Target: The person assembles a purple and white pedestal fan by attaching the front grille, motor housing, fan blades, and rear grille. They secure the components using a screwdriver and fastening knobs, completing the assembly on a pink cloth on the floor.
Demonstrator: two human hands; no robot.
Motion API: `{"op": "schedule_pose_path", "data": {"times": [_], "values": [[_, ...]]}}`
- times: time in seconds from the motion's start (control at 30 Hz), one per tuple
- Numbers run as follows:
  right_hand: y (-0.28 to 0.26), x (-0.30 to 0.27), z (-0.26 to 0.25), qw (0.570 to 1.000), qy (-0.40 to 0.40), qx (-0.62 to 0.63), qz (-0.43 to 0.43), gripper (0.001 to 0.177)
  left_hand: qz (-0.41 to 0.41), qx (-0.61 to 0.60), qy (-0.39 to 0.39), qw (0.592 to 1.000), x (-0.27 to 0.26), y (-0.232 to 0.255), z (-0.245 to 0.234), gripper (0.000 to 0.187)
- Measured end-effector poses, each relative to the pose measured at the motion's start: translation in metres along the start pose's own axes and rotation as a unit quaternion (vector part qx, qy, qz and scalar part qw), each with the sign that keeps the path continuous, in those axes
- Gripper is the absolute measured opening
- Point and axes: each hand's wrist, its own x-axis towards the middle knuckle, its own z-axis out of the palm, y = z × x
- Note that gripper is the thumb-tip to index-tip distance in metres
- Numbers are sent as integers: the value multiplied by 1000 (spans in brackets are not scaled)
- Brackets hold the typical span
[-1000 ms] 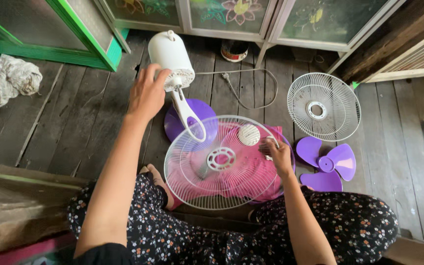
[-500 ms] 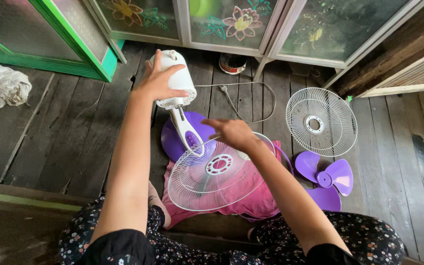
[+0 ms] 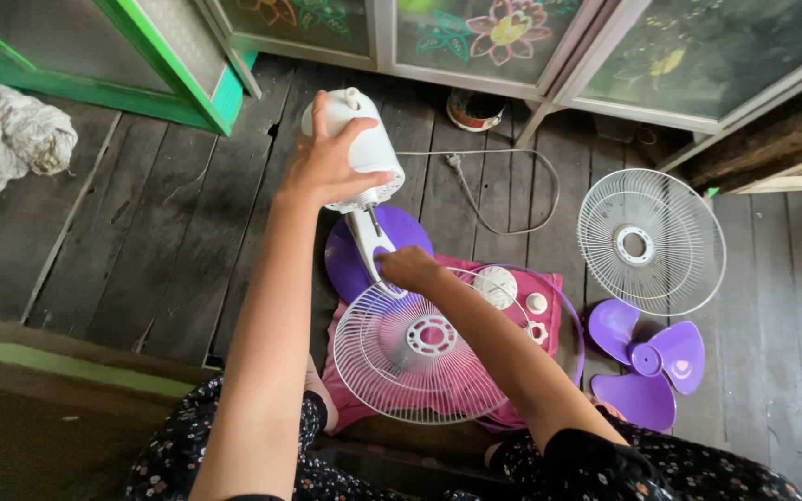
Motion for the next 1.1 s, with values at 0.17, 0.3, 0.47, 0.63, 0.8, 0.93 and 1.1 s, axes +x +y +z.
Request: {"op": "schedule_pose_path", "data": {"times": [0.17, 0.3, 0.47, 0.63, 0.8, 0.93, 1.1], "values": [[-12, 29, -31, 999, -21, -29, -37, 41, -23, -11, -25, 999, 7, 10, -4, 88], [-17, 40, -43, 998, -47, -41, -28, 29, -11, -14, -8, 1000, 13, 6, 0, 85], [-5, 42, -36, 994, -90, -44, 36, 31, 112, 2, 104, 988, 18, 11, 8, 86], [32, 74, -29, 991, 115, 66, -25, 52, 5, -6, 0, 1000, 12, 9, -4, 85], [28, 75, -29, 995, 82, 60, -16, 56, -25, -31, 2, 999, 7, 7, -16, 83], [14, 63, -45, 997, 53, 62, -9, 45, -44, -43, -6, 998, 14, -4, -22, 84], [4, 65, -62, 986, 29, 150, 64, 40, 13, -67, -33, 997, 30, -19, -27, 84]]}}
